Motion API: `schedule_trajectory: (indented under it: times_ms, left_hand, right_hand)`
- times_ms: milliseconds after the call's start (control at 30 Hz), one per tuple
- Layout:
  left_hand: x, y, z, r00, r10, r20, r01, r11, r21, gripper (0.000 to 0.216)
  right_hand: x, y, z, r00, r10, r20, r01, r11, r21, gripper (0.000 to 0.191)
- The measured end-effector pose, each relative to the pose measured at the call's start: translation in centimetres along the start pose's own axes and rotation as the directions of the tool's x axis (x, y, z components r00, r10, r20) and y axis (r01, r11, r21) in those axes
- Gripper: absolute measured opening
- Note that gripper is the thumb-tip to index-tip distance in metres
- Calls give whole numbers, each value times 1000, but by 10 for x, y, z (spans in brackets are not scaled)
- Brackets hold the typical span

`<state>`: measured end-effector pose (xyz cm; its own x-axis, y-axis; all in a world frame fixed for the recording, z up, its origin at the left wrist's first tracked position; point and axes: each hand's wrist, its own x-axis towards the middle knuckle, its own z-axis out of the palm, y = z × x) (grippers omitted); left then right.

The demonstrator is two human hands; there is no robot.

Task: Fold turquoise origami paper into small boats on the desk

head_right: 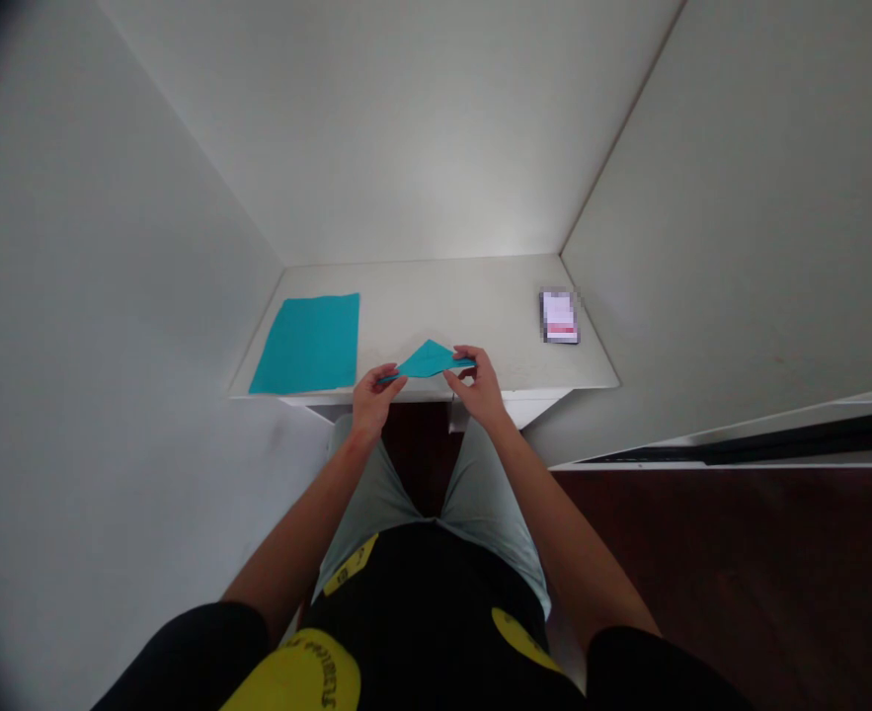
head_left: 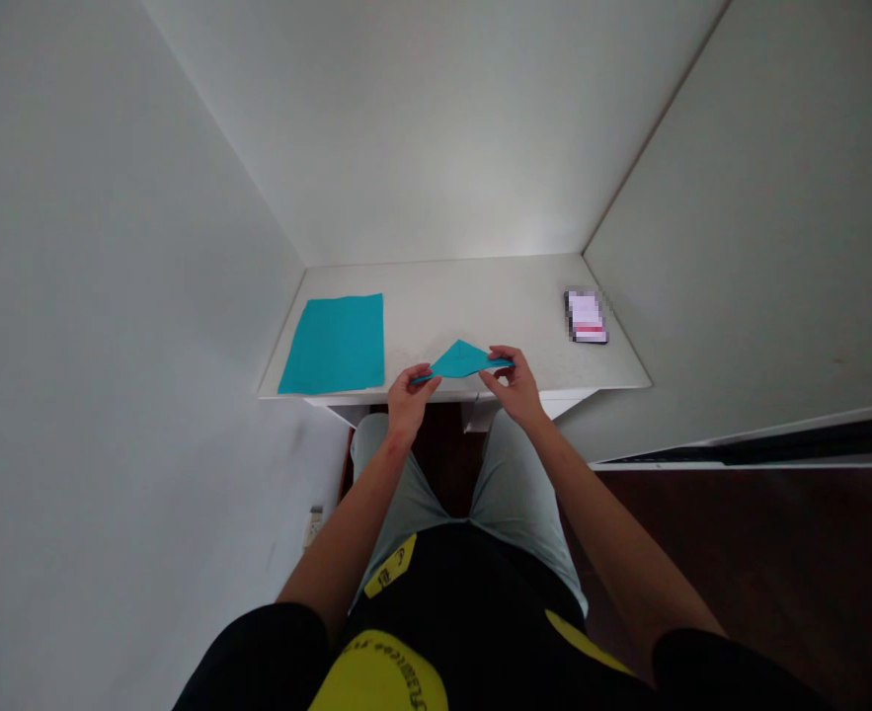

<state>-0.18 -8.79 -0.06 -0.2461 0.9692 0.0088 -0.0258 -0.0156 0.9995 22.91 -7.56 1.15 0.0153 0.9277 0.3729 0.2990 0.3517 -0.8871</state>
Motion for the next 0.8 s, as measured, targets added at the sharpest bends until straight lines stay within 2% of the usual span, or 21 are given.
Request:
schedule_trajectory:
  times_ms: [267,433,667,800]
  left_hand:
    - [1,-6,2,998,-15,-60,14,1000,-18,48]
    - [0,-7,4,992,-59,-113,49,994,-93,50]
    - [-6,-6,6,992,-79,-98,66,990,-122,47]
    - [-7,-6,8,993,-74,-92,62,991,-122,43]
  right_hand:
    - [-3,0,9,1000,-2,-12,2,1000,-11,62]
    - [-4,0,15,999,21,-29,-19,999,39,61]
    - [-4,-1,18,993,67,-100,-56,993,106,52]
    - [-4,-1,17,995,46,-86,-36,993,115,62]
